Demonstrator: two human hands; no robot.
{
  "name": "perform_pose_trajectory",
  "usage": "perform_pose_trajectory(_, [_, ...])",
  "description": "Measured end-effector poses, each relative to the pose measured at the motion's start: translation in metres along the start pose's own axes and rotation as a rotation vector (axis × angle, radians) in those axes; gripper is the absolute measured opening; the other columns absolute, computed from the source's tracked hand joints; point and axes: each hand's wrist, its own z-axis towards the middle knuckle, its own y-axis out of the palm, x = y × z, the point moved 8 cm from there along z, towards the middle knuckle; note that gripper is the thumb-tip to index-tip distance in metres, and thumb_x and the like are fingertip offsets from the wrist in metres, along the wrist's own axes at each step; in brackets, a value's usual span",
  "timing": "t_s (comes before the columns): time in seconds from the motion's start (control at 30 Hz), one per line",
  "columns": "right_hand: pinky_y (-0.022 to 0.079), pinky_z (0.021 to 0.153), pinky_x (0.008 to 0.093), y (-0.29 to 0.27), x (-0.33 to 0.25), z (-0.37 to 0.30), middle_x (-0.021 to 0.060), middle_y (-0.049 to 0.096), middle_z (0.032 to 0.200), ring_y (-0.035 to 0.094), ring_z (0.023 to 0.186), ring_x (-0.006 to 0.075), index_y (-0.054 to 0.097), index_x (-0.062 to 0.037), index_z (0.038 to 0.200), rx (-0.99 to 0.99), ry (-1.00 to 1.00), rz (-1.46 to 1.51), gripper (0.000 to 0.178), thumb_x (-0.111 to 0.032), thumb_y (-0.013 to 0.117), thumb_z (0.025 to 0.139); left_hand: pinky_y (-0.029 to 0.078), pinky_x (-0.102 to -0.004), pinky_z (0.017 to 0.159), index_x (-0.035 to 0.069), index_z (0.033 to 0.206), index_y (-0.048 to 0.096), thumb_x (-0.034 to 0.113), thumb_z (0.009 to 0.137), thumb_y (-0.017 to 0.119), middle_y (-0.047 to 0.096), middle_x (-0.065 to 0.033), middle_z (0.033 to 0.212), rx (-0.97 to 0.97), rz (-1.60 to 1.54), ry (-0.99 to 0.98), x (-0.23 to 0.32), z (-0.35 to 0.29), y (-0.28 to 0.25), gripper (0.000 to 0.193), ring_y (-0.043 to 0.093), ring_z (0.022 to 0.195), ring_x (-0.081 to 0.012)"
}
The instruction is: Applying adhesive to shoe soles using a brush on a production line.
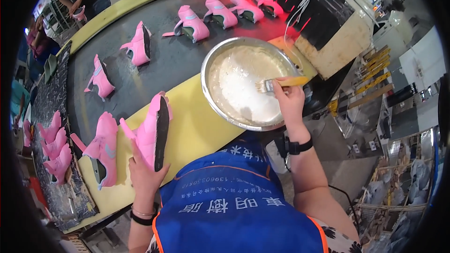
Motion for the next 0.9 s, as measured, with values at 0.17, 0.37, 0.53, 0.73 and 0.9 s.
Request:
perform_pose_trajectory(0.17, [0.053, 0.064, 0.0346, 0.028, -0.007, 0.003, 0.0146, 0.070, 0.081, 0.069, 0.070, 0.0248, 0.069, -0.0016, 0.091, -0.201, -0.070, -0.415, 0.021, -0.019, 0.077, 0.082, 0.047, -0.0432, 0.100, 0.005, 0.154, 0.027, 0.020, 0.074, 0.077, 0.053, -0.0230, 0.132, -0.052, -0.579, -0.110, 0.003, 0.020, -0.002, 0.096, 0.057, 0.119, -0.0359])
perform_pose_trajectory(0.37, [0.053, 0.063, 0.0359, 0.042, 0.002, 0.002, 0.0136, 0.068, 0.073, 0.069, 0.070, 0.0254, 0.070, -0.0016, 0.089, -0.318, -0.067, -0.716, 0.023, -0.022, 0.077, 0.083, 0.041, -0.0345, 0.108, 0.002, 0.154, 0.029, 0.029, 0.081, 0.068, 0.050, -0.0140, 0.143, -0.370, -1.350, -0.166, 0.055, 0.004, 0.000, 0.087, 0.051, 0.129, -0.0236])
perform_pose_trajectory(0.53, [0.053, 0.064, 0.0336, 0.007, -0.018, 0.005, 0.0130, 0.069, 0.077, 0.069, 0.070, 0.0240, 0.070, -0.0007, 0.092, -0.080, -0.115, -0.170, 0.024, -0.021, 0.078, 0.082, 0.037, -0.0342, 0.111, 0.001, 0.153, 0.030, 0.028, 0.083, 0.067, 0.048, -0.0156, 0.146, -0.546, -1.444, -0.116, 0.115, 0.016, 0.002, 0.084, 0.049, 0.133, -0.0238])
perform_pose_trajectory(0.73, [0.054, 0.067, 0.0335, -0.010, -0.032, 0.006, 0.0116, 0.069, 0.089, 0.067, 0.073, 0.0230, 0.070, -0.0002, 0.096, -0.015, -0.119, -0.282, 0.014, -0.005, 0.075, 0.083, 0.033, -0.0343, 0.113, 0.000, 0.153, 0.033, 0.017, 0.087, 0.064, 0.045, -0.0159, 0.150, -0.676, -1.181, 0.011, 0.145, 0.039, 0.010, 0.075, 0.045, 0.136, -0.0226])
perform_pose_trajectory(0.9, [0.053, 0.073, 0.0327, 0.002, -0.098, -0.009, 0.0086, 0.068, 0.091, 0.065, 0.082, 0.0249, 0.072, -0.0041, 0.100, -0.143, -0.546, -0.124, 0.021, 0.000, 0.074, 0.079, 0.034, -0.0329, 0.112, 0.000, 0.152, 0.035, 0.018, 0.086, 0.069, 0.049, -0.0155, 0.146, -0.729, -1.090, 0.004, 0.144, 0.054, 0.004, 0.077, 0.048, 0.133, -0.0216])
